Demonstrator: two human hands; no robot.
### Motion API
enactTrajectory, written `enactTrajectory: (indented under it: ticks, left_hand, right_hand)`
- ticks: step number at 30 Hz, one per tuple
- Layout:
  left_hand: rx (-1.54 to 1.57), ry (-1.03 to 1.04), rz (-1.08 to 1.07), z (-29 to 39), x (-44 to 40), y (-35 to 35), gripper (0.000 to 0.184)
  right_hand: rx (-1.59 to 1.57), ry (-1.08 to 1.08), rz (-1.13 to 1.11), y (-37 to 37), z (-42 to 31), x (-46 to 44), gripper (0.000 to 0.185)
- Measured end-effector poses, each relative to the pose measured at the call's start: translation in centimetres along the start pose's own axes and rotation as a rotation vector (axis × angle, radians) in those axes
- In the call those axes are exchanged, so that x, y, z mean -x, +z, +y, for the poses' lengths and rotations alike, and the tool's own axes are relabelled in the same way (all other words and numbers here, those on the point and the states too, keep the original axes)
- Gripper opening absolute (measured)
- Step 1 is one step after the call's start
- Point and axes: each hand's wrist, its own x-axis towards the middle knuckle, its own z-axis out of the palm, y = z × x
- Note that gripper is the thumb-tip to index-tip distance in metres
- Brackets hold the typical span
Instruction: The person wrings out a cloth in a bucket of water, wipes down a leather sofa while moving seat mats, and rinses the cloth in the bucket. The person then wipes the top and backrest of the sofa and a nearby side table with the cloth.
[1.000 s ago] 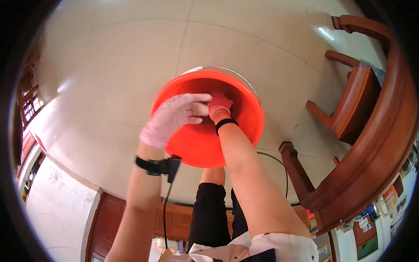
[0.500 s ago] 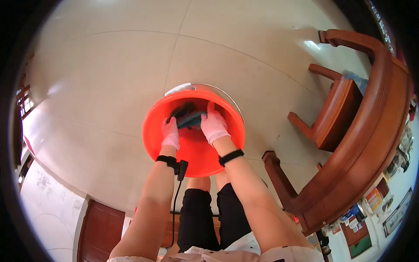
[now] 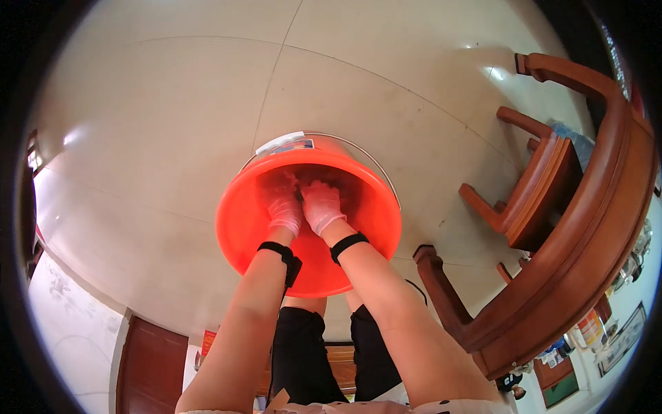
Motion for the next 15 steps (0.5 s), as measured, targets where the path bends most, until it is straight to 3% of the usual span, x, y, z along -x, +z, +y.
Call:
enactTrajectory:
  ticks: [1, 2, 4, 6, 7, 9, 11, 13, 14, 15]
  left_hand:
    - [0.311, 0.014, -0.028, 0.1, 0.1, 0.2, 0.069]
    - [-0.176, 0.158, 0.138, -0.2, 1.0, 1.5, 0.064]
    - [-0.666, 0.294, 0.304, -0.7, 1.7, 1.8, 0.060]
    - [-0.686, 0.275, 0.082, -2.8, 0.6, 1.2, 0.067]
    - [-0.692, 0.268, 0.007, -3.0, 0.5, 1.0, 0.069]
    - [-0.756, 0.154, 0.154, -0.8, 2.1, 0.3, 0.073]
    - [-0.829, 0.080, 0.098, 1.4, 4.1, 0.1, 0.072]
    - [-0.888, 0.036, 0.047, 2.5, 4.8, 0.6, 0.070]
    - [-0.875, 0.303, 0.202, 0.6, 4.3, 0.7, 0.063]
    - [-0.856, 0.436, 0.282, 0.0, 4.4, 1.0, 0.060]
  right_hand:
    - [0.091, 0.008, -0.052, -0.6, 0.3, 0.2, 0.035]
    - [0.181, 0.016, -0.102, -1.2, 0.3, 0.3, 0.034]
    - [0.205, 0.093, -0.113, -0.9, -0.5, -0.2, 0.032]
    - [0.231, 0.166, -0.119, -0.1, 0.1, -1.3, 0.029]
    - [0.117, 0.166, -0.117, 0.2, 0.9, -1.8, 0.029]
    - [0.002, 0.154, -0.123, 0.9, 1.0, -1.8, 0.028]
    - [-0.280, -0.093, -0.160, -0.2, 0.7, 0.1, 0.030]
    - [-0.451, -0.147, -0.121, -4.3, -0.8, 5.1, 0.028]
    - [-0.703, -0.261, -0.020, -5.7, -0.3, 7.7, 0.032]
    - [-0.883, -0.255, 0.015, -7.8, -0.6, 10.0, 0.034]
